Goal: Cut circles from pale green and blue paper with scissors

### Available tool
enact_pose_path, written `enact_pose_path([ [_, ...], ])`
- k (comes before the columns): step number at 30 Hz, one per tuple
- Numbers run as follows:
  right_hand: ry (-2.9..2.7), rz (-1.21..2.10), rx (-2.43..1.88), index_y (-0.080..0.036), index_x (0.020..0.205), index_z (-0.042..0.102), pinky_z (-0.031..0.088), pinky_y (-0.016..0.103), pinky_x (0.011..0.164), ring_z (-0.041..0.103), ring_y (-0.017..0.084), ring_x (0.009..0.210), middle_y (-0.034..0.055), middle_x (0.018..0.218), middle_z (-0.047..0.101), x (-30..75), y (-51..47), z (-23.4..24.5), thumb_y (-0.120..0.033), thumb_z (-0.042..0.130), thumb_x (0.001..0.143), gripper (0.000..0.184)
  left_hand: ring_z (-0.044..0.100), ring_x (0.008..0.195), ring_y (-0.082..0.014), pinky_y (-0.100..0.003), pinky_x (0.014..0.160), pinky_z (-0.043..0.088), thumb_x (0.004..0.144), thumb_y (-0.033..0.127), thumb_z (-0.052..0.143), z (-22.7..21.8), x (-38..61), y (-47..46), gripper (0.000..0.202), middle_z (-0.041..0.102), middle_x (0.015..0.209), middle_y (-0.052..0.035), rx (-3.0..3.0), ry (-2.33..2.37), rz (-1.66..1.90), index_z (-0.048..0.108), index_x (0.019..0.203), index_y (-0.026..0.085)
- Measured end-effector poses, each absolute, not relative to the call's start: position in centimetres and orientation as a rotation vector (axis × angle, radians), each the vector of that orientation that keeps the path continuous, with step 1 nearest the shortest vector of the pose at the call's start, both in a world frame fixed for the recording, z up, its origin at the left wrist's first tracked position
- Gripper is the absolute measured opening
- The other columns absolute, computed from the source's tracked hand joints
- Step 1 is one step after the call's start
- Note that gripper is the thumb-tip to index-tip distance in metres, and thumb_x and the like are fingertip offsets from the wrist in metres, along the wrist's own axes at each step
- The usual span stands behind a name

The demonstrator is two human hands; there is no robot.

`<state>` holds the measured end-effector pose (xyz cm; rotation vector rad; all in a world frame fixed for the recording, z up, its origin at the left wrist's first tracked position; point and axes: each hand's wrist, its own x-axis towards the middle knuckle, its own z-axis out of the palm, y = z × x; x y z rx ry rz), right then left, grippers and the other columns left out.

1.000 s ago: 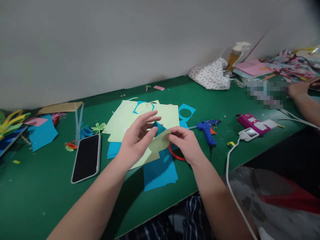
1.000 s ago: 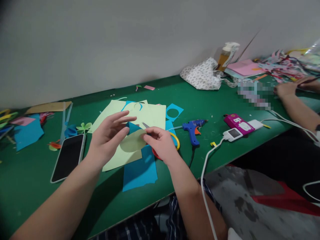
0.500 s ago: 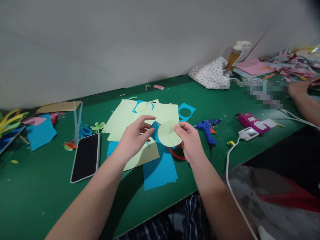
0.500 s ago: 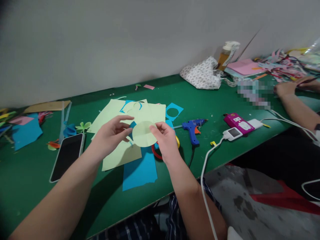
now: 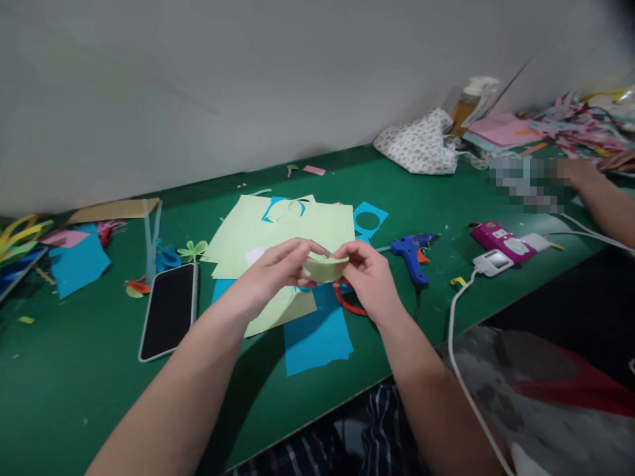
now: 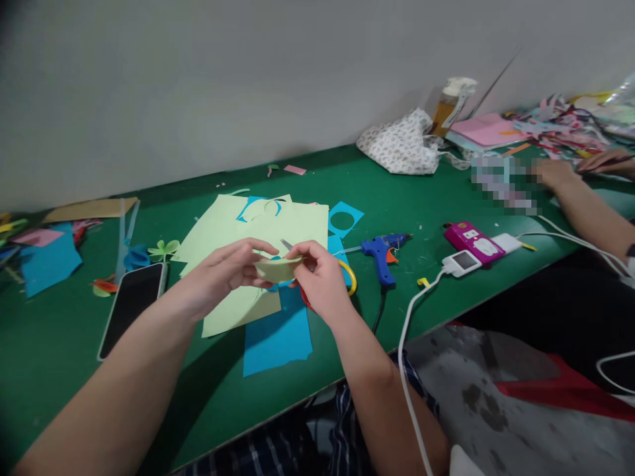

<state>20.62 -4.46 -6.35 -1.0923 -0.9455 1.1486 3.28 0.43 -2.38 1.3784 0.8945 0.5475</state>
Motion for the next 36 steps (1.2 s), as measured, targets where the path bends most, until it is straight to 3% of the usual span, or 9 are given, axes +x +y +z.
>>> enact_pose_path([
  [5, -1.048, 1.065, -1.080, -0.022, 0.075, 0.067, 0.055, 0.026, 0.066, 0.063, 0.013, 0.071, -0.0014, 0.084, 0.070, 20.6, -4.7, -6.4, -0.015, 0.062, 0.075, 0.009, 0.061, 0.071, -0.0133, -0.031, 0.072, 0.058, 0.078, 0.039, 0.074, -2.6, 3.9, 0.2, 0.031, 0.059, 0.070, 0.0030, 1.385, 0.970, 0.505, 0.066, 0.103, 0.022],
  [10, -0.907, 1.173, -1.027, -0.026, 0.106, 0.061, 0.056, 0.030, 0.068, 0.066, 0.015, 0.076, -0.0004, 0.085, 0.069, 20.4, -4.4, -6.5, -0.035, 0.060, 0.087, 0.022, 0.063, 0.068, -0.0135, -0.028, 0.067, 0.057, 0.076, 0.036, 0.074, -2.6, 4.6, -0.2, 0.033, 0.067, 0.077, -0.0007, 1.463, 1.102, 0.703, 0.069, 0.105, 0.019],
  [13, -0.978, 1.083, -1.112, -0.028, 0.116, 0.056, 0.057, 0.031, 0.070, 0.067, 0.017, 0.077, -0.0016, 0.083, 0.068, 20.1, -4.4, -6.8, -0.026, 0.072, 0.077, 0.042, 0.066, 0.074, -0.0161, -0.030, 0.070, 0.056, 0.077, 0.039, 0.073, -2.7, 4.8, -0.5, 0.032, 0.072, 0.088, -0.0050, 1.501, 1.161, 0.776, 0.071, 0.100, 0.017],
  [16, -1.156, 0.751, -1.220, -0.029, 0.124, 0.053, 0.057, 0.033, 0.075, 0.067, 0.018, 0.082, -0.0004, 0.088, 0.068, 19.8, -4.6, -7.3, -0.017, 0.069, 0.078, 0.050, 0.066, 0.081, -0.0178, -0.030, 0.075, 0.054, 0.078, 0.039, 0.072, -2.7, 4.9, -0.7, 0.024, 0.074, 0.091, -0.0055, 1.533, 1.154, 0.773, 0.072, 0.090, 0.018],
  [19, -1.345, 0.363, -1.280, -0.029, 0.121, 0.057, 0.057, 0.035, 0.078, 0.068, 0.019, 0.086, 0.0020, 0.094, 0.070, 19.7, -4.6, -7.6, -0.014, 0.063, 0.084, 0.040, 0.065, 0.081, -0.0166, -0.028, 0.077, 0.052, 0.079, 0.035, 0.072, -2.8, 4.9, -0.7, 0.018, 0.074, 0.086, -0.0041, 1.533, 1.153, 0.769, 0.073, 0.084, 0.018],
  [23, -1.588, 0.013, -1.202, -0.025, 0.102, 0.065, 0.055, 0.034, 0.081, 0.068, 0.020, 0.088, 0.0040, 0.093, 0.074, 19.9, -4.5, -7.5, -0.008, 0.054, 0.090, 0.024, 0.063, 0.070, -0.0142, -0.027, 0.068, 0.053, 0.077, 0.034, 0.072, -3.0, 4.8, -0.7, 0.021, 0.071, 0.079, -0.0034, 1.429, 1.170, 0.752, 0.072, 0.088, 0.016],
  [27, -1.638, -0.048, -1.170, -0.024, 0.091, 0.067, 0.054, 0.036, 0.078, 0.066, 0.021, 0.084, 0.0051, 0.087, 0.072, 20.1, -4.5, -7.4, -0.004, 0.049, 0.088, 0.027, 0.066, 0.069, -0.0143, -0.031, 0.070, 0.058, 0.078, 0.033, 0.071, -2.8, 4.9, -0.6, 0.024, 0.071, 0.079, -0.0027, 1.277, 1.120, 0.729, 0.070, 0.095, 0.017],
  [32, -1.641, -0.074, -1.169, -0.024, 0.091, 0.068, 0.054, 0.038, 0.077, 0.064, 0.022, 0.086, 0.0066, 0.089, 0.070, 20.1, -4.5, -7.5, -0.003, 0.047, 0.088, 0.030, 0.058, 0.057, -0.0097, -0.028, 0.066, 0.058, 0.077, 0.042, 0.073, -2.6, 5.0, -0.5, 0.027, 0.062, 0.064, 0.0023, 1.164, 1.061, 0.719, 0.072, 0.090, 0.018],
  [36, -1.645, -0.086, -1.168, -0.024, 0.089, 0.071, 0.054, 0.038, 0.078, 0.063, 0.022, 0.088, 0.0078, 0.091, 0.069, 20.2, -4.5, -7.5, -0.001, 0.048, 0.087, 0.032, 0.066, 0.067, -0.0123, -0.028, 0.069, 0.058, 0.070, 0.039, 0.081, -2.8, 4.8, -0.4, 0.034, 0.071, 0.075, -0.0008, 1.111, 1.035, 0.692, 0.071, 0.095, 0.019],
])
